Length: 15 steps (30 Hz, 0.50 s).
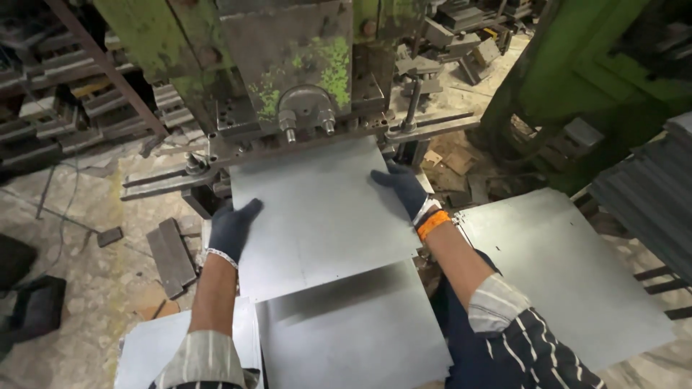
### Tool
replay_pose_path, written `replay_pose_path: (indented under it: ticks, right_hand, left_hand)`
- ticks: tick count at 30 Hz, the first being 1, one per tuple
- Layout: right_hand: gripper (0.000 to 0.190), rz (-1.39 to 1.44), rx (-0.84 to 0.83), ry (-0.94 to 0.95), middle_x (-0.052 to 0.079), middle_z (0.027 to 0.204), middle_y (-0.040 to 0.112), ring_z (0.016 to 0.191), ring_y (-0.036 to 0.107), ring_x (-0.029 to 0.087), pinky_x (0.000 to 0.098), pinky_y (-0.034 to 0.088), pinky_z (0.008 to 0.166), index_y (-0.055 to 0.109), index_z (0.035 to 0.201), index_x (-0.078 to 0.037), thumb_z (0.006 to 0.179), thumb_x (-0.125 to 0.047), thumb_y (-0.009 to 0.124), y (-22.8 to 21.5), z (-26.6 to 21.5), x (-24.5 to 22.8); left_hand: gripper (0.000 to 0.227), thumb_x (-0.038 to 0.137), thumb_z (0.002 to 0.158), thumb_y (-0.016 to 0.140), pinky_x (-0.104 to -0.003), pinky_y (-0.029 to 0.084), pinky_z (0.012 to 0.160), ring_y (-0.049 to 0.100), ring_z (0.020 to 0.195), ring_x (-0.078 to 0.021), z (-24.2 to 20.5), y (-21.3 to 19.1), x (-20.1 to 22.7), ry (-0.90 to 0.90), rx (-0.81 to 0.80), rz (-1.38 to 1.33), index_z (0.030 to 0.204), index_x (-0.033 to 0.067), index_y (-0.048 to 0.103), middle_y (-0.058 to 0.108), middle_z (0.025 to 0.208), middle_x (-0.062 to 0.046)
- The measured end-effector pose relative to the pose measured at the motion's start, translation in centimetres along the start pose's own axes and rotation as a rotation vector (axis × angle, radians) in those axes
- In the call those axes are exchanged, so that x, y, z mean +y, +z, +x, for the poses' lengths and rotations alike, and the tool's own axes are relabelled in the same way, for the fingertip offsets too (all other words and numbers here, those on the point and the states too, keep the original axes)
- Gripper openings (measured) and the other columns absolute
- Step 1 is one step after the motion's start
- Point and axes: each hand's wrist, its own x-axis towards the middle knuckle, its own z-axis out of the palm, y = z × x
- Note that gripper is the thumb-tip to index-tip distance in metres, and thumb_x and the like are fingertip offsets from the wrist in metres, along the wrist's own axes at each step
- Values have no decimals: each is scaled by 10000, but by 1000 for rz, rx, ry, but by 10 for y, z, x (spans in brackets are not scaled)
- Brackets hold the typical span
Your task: Placing metal sheets into a stamping machine and stacking the processed pieces.
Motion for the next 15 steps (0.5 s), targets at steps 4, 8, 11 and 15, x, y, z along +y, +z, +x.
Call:
replay_pose_path:
  ticks: [4, 8, 11, 15]
  right_hand:
    - [456, 18, 2, 21, 120, 909, 762, 796, 769, 242, 350, 632, 727, 770, 1072, -85, 655, -56, 953, -2, 3, -4]
    - [389, -28, 16, 28, 126, 878, 767, 767, 773, 252, 343, 636, 707, 780, 1034, -95, 675, -77, 931, 0, -6, -14]
    - [358, -27, 31, 28, 142, 859, 767, 749, 772, 257, 336, 634, 689, 782, 1015, -82, 685, -70, 922, -5, 5, -5]
    - [378, -67, -4, 45, 110, 854, 771, 751, 768, 229, 319, 631, 691, 789, 1010, -118, 672, -145, 955, -32, 46, 23]
  left_hand:
    - [542, 326, 737, 954, -418, 524, 999, 704, 1092, -291, 1, 4, 4, -65, 16, -53, 1142, 31, 746, 761, 1059, -143]
    - [530, 254, 744, 957, -398, 530, 964, 708, 1023, -251, -5, 4, 7, -89, 39, -199, 1154, 5, 731, 749, 1019, -145]
    - [535, 265, 747, 952, -414, 543, 949, 716, 1025, -272, 6, 2, -4, -106, 32, -200, 1163, 10, 732, 751, 1032, -158]
    - [685, 413, 767, 916, -473, 469, 1088, 630, 1239, -344, -13, 1, 25, -84, -14, -21, 1264, 0, 688, 705, 1232, -212]
